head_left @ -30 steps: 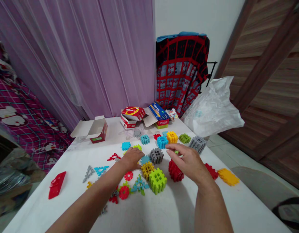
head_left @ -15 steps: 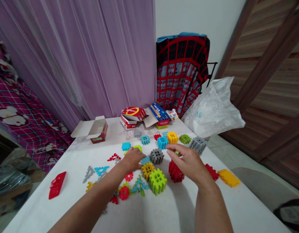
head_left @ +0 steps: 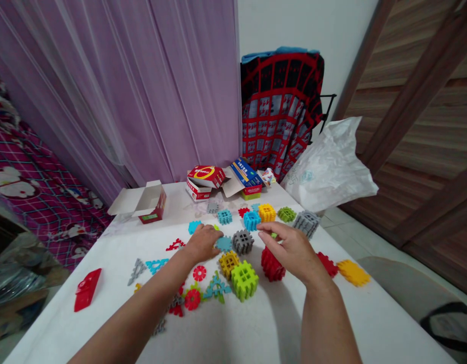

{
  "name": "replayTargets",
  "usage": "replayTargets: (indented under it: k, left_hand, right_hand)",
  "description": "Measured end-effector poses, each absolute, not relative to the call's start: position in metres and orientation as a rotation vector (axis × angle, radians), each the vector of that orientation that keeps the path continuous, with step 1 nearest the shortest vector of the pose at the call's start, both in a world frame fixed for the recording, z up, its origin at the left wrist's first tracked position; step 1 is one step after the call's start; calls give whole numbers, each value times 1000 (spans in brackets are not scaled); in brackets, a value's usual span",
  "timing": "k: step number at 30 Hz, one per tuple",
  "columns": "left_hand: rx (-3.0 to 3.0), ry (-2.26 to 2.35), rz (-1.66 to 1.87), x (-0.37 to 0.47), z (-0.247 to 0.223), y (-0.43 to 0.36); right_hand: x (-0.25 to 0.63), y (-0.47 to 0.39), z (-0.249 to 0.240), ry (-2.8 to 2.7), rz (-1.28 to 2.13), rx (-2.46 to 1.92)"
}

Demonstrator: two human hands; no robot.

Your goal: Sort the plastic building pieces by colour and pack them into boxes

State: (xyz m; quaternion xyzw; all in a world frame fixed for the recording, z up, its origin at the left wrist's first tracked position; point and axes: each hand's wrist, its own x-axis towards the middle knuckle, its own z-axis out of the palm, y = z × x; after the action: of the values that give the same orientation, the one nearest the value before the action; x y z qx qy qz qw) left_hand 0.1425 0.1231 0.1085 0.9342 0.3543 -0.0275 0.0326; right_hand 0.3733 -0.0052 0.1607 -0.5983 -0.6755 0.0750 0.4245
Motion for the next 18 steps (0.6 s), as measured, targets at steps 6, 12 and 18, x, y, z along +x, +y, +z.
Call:
replayTargets:
  k: [6, 12, 18]
  left_hand:
    - [2827, 1276, -24, 122, 123, 132]
    - [2711, 1657, -97, 74, 134, 152]
    - [2581, 1901, -250, 36, 128, 172]
  right_hand:
    - [373, -6, 161, -1694, 195, -1498]
    - [374, -5, 160, -1697, 198, -1504]
    - [373, -3, 157, -1702, 231, -1508]
